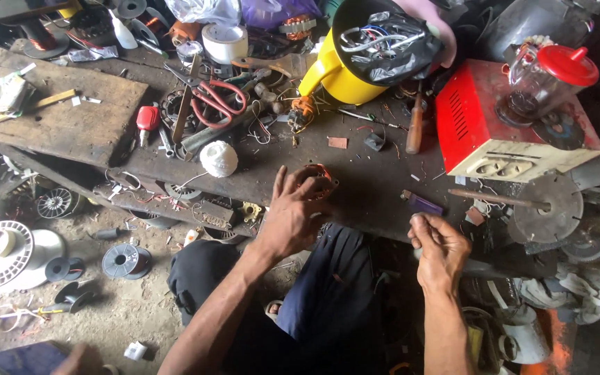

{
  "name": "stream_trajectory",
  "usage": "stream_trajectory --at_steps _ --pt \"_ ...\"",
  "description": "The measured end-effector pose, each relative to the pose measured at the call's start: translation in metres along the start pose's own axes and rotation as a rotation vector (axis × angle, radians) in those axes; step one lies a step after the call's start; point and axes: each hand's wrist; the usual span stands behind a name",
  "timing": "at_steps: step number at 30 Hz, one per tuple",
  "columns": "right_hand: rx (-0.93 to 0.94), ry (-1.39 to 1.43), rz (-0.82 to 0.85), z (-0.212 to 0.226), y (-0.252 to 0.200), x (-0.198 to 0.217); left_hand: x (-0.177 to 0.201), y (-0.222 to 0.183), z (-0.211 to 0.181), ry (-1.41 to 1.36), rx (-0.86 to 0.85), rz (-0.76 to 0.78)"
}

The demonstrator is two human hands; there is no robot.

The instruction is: Connecting and organizing thin copper coil wires on an electric motor stator at a repair bench.

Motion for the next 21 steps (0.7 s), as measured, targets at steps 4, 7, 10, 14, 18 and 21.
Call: stream_trajectory --at_steps 4,7,10,14,18,21 --pt "0.011 0.045 -0.057 0.008 0.002 -0.003 0.001 -0.001 -0.003 0.068 -0.005 0.034" --pt "0.022 0.047 -0.082 0.008 0.003 -0.002 0.014 0.014 -0.033 0.104 0.011 0.159" --pt "0.025 0.047 -0.092 0.003 0.013 -0.005 0.013 0.02 -0.038 0.163 0.017 0.15" --pt "-0.027 0.06 -0.118 0.0 0.02 -0.005 0.011 0.01 -0.01 0.286 0.053 0.063" --pt "-0.036 0.065 -0.14 0.008 0.019 -0.004 0.03 0.003 -0.012 0.126 0.148 -0.054" --pt "-0.062 0.052 -0.172 0.01 0.019 -0.005 0.029 0.003 -0.031 -0.253 0.048 -0.14"
Point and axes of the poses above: each hand's wrist, its own y-axis towards the middle knuckle, its own x-axis out of the back of the hand, z = x × y, and after that the axes turned 10 degrees about -x, right-handed
